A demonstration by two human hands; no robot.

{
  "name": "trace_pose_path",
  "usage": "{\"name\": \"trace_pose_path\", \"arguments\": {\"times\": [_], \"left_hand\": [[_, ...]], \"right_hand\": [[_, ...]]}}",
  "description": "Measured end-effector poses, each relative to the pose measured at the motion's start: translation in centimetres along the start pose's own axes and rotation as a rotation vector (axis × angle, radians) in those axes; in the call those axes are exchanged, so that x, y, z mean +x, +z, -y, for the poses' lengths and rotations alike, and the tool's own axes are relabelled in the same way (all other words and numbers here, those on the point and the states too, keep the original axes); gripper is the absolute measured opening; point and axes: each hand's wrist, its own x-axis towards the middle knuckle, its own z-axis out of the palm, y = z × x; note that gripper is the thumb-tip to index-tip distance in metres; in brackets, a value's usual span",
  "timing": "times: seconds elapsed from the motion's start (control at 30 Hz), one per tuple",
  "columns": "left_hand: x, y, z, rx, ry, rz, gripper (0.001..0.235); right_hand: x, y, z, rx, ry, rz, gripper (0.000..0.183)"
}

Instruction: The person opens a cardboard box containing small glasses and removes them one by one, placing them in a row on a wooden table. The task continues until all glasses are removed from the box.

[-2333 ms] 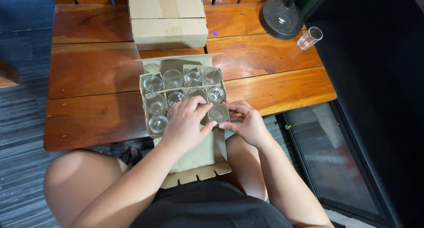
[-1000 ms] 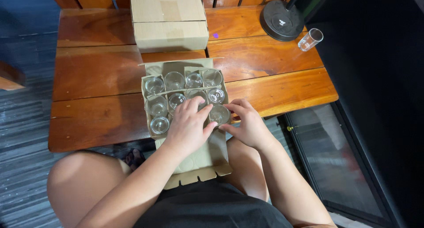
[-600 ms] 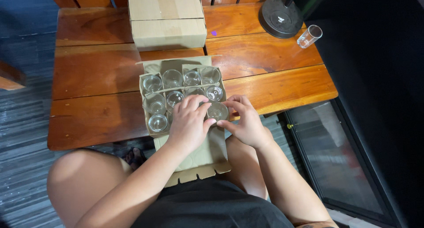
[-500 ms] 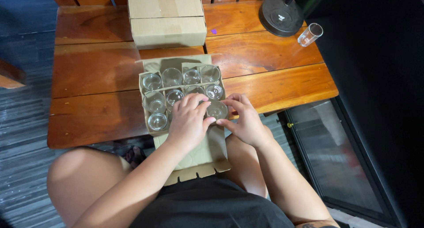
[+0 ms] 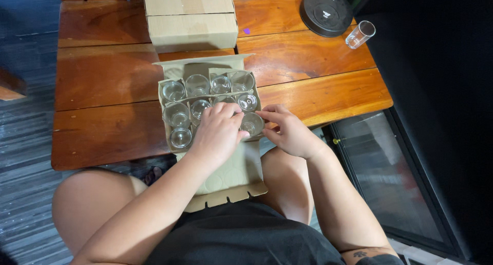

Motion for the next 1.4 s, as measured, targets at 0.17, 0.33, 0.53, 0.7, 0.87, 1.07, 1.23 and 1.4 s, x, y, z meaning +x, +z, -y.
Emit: {"name": "trace_pose_path", "arguments": {"times": [0.17, 0.33, 0.53, 0.7, 0.87, 1.07, 1.23, 1.4], "left_hand": [[-0.2, 0.8, 0.4, 0.048, 0.053, -0.084, 0.05], [-0.5, 1.1, 0.3, 0.075, 0.063, -0.114, 0.051], [-0.8, 1.4, 0.6, 0.051, 0.105, -0.186, 0.05], [-0.8, 1.4, 0.5, -0.046, 0.094, -0.241, 0.048], [-0.2, 1.3, 0.0, -0.209, 0.103, -0.343, 0.049], [0.8, 0.2, -2.1, -0.626, 0.008, -0.332, 0.05], [2.5, -0.3, -3.8, -0.833, -0.057, -0.294, 0.055], [5.6, 0.4, -5.2, -0.879, -0.065, -0.253, 0.055]], "right_hand": [[0.4, 0.2, 0.1, 0.001, 0.053, -0.017, 0.052], [0.7, 0.2, 0.6, -0.019, 0.072, -0.016, 0.057], [0.6, 0.6, -0.9, 0.058, -0.012, -0.078, 0.058], [0.4, 1.2, -2.0, 0.152, -0.078, -0.151, 0.061], [-0.1, 1.5, -1.8, 0.318, -0.164, -0.246, 0.064], [-0.6, 1.9, -1.4, 0.63, -0.224, -0.344, 0.064], [-0.4, 1.4, -2.6, 0.836, -0.27, -0.415, 0.065], [-0.5, -0.4, -4.3, 0.865, -0.296, -0.543, 0.066]]}}
